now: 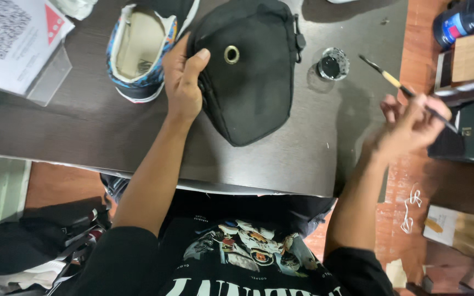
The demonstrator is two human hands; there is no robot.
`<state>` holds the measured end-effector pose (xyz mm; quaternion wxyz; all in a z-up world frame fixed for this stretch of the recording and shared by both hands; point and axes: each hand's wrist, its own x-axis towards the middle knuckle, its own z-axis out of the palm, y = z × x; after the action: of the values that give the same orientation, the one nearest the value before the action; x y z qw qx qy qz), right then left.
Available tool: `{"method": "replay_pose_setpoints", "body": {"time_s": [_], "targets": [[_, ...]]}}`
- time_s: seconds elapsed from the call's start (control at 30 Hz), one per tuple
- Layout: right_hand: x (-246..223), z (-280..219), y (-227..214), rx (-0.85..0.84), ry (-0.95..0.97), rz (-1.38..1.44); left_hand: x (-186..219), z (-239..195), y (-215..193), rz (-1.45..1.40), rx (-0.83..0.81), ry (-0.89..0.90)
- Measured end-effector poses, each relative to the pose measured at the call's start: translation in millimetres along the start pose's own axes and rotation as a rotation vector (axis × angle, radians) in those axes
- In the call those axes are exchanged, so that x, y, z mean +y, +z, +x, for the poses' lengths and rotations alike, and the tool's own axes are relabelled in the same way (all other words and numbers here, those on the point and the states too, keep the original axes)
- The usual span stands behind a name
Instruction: The person uses a paintbrush to apply black paint to a small black bag on a table. They repeatedly dip the brush into a small container of paint and cover the bag's surface, including the sides and top, while holding the bag steady with the other hand.
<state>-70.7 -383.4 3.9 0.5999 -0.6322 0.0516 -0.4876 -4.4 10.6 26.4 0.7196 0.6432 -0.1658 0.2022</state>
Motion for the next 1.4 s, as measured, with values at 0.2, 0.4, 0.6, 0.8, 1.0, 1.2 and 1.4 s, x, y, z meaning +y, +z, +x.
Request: {"method": "replay_pose_setpoints", "body": {"time_s": [0.2,0.4,0.6,0.8,1.0,1.2,1.4], "targets": [[-51.7,-72.7,14.3,-0.063,0.108,0.176,-1.1,2.2,1.9,-0.027,0.005,-0.026],[-68.1,-113.2,53.6,-0.138,0.192,0.153,5.9,2.3,4.5,-0.096,-0.004,-0.079],[-63.3,-123.5,72.6,-0.185,0.178,0.152,14.3,3.7,5.0,-0.047,-0.007,-0.036],[-59.0,-117.6,63.4,-0.102,0.208,0.18,7.7,1.6,4.5,-0.101,-0.013,-0.058],[-54.4,-116.8,77.5,-0.128,0.123,0.144,4.1,1.5,3.0,-0.049,-0.013,-0.036],[-72.8,-124.5,82.1,-0.184,0.081,0.173,4.8,0.5,3.7,-0.056,-0.011,-0.05],[-67.2,-115.6,78.0,-0.031,0.226,0.076,8.2,1.6,4.8,-0.069,-0.019,-0.038]]}}
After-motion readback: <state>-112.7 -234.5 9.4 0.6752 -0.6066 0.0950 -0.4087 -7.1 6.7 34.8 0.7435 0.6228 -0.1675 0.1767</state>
